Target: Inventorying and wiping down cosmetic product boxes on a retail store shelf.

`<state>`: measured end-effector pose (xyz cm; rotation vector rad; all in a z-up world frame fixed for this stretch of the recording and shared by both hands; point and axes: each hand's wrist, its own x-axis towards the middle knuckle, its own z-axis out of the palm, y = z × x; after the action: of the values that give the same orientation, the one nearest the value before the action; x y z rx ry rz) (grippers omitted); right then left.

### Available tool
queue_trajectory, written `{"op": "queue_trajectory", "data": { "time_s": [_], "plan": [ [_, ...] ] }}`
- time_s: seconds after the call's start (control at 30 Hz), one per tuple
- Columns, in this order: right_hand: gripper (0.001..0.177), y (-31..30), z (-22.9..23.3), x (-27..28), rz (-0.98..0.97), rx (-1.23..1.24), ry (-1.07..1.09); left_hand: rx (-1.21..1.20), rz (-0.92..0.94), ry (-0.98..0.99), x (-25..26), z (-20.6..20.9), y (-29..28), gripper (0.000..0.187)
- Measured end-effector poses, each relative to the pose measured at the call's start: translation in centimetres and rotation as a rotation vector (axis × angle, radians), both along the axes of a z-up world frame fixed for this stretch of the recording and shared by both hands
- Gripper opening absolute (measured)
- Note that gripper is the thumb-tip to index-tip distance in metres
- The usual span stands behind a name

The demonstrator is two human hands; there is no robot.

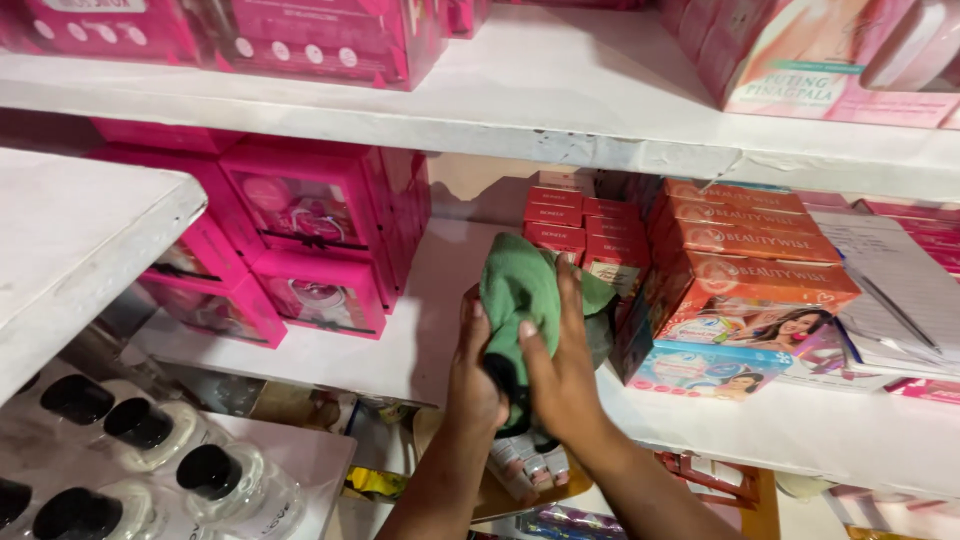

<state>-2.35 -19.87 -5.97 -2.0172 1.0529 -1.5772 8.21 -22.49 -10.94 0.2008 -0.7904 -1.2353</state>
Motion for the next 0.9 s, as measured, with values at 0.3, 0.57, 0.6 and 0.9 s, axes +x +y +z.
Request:
{"op": "queue_trajectory", "data": {
  "time_s": [0.3,0.57,0.6,0.9],
  "plan": [
    [0.074,3.4,-2.7,2.0,0.225,-0.137,0.042,0.001,-0.007,-0.023,2.3,-2.9,0.8,0.052],
    [0.071,5.3,-3.1,2.8,0.257,0.027,-0.055,-0.016,0.005,-0.019,2.6,-2.9,0.5,0.046],
    [0.075,7.0,-2.6,3.2,0.324,-0.008,-0.005,-0.011,0.025,-0.027,2.6,-2.9,0.6,0.045],
    [0.066,0.1,-5.7,1.7,0.161,0.26,-0.218,0.032,0.183,-0.106,2.2,-2.7,0.4,0.037]
  ]
}}
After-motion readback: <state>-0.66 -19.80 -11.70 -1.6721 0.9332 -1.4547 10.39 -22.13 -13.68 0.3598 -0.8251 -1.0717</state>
